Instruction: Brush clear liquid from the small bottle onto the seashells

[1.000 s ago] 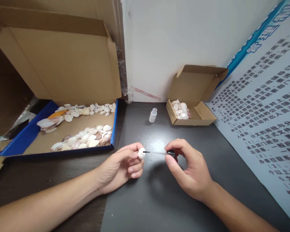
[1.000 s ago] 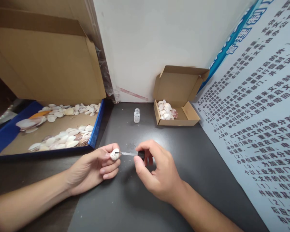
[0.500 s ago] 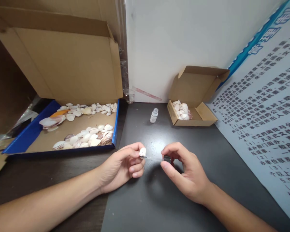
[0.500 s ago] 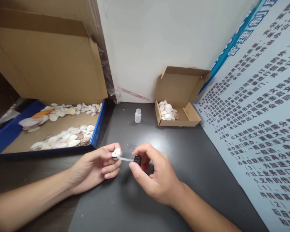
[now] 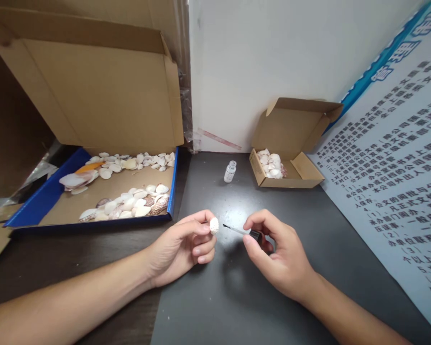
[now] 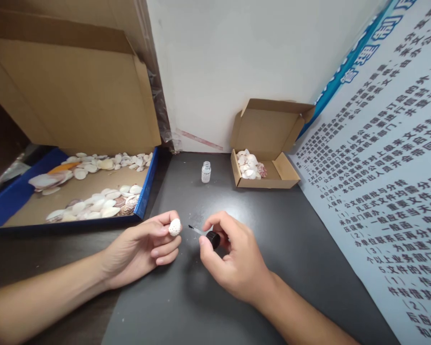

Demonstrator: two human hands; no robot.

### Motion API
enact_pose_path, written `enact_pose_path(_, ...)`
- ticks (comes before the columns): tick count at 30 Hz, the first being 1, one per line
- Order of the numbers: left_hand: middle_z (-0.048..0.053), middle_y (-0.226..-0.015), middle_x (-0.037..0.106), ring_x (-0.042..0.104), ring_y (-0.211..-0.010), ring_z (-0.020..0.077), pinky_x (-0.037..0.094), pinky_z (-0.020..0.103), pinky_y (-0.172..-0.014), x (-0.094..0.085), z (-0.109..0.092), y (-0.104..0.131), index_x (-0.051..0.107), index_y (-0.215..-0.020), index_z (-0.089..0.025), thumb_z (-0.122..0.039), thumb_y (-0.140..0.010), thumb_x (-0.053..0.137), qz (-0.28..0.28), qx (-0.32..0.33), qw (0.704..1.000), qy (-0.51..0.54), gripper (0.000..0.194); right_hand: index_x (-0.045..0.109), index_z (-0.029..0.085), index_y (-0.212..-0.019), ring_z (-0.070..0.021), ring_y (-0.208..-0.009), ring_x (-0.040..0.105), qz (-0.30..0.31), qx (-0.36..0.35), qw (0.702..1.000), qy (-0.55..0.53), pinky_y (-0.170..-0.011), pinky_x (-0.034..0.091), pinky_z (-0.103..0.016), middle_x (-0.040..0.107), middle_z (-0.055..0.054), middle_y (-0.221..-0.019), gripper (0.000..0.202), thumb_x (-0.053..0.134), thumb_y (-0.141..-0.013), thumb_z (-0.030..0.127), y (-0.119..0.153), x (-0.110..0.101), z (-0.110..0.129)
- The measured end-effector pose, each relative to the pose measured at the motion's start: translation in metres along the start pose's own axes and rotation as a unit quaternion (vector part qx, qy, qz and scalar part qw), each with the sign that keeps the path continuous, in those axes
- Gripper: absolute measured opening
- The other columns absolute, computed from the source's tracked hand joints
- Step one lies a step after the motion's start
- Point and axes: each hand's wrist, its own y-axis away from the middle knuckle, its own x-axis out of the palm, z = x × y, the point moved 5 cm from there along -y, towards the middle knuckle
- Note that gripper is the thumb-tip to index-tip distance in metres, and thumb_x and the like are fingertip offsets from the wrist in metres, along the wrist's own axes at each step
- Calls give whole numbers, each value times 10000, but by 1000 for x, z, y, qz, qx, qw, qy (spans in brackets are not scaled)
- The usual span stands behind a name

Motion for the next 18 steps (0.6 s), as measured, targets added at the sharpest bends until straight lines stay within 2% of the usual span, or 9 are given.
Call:
enact_pose_path(5,-62,-581,280,236,-499,83,244,239,-522,1,0,1,555,-791,-171,-138,-826,536,-1,-5,1000,-2,51,528,225,-931,-112,-560,516,12,-22,998,-50,-528,462,-219,564,36,-714,87,520,-876,158,0,1,2)
enact_pose_path(9,-62,-590,286,237,-497,79,243,238,-519,1,0,1,546,-778,-169,-141,-819,551,0,-1,1000,-6,50,520,232,-917,-104,-525,468,7,10,999,-37,-452,397,-201,519,50,-691,136,581,-833,143,1,3,-3)
enact_pose_path(14,-69,-579,269,222,-495,79,229,234,-513,1,1,1,535,-792,-180,-132,-841,545,-2,-6,1000,-11,69,517,237,-970,-117,-578,508,17,-2,996,-82,-530,448,-220,532,41,-716,97,502,-899,173,1,4,-2)
enact_pose_path(18,-71,-583,265,216,-494,77,224,232,-510,1,1,1,535,-801,-180,-127,-856,543,-2,-3,1000,-16,77,505,240,-950,-108,-531,451,16,37,997,-66,-472,392,-210,476,60,-682,126,559,-862,169,0,4,-5)
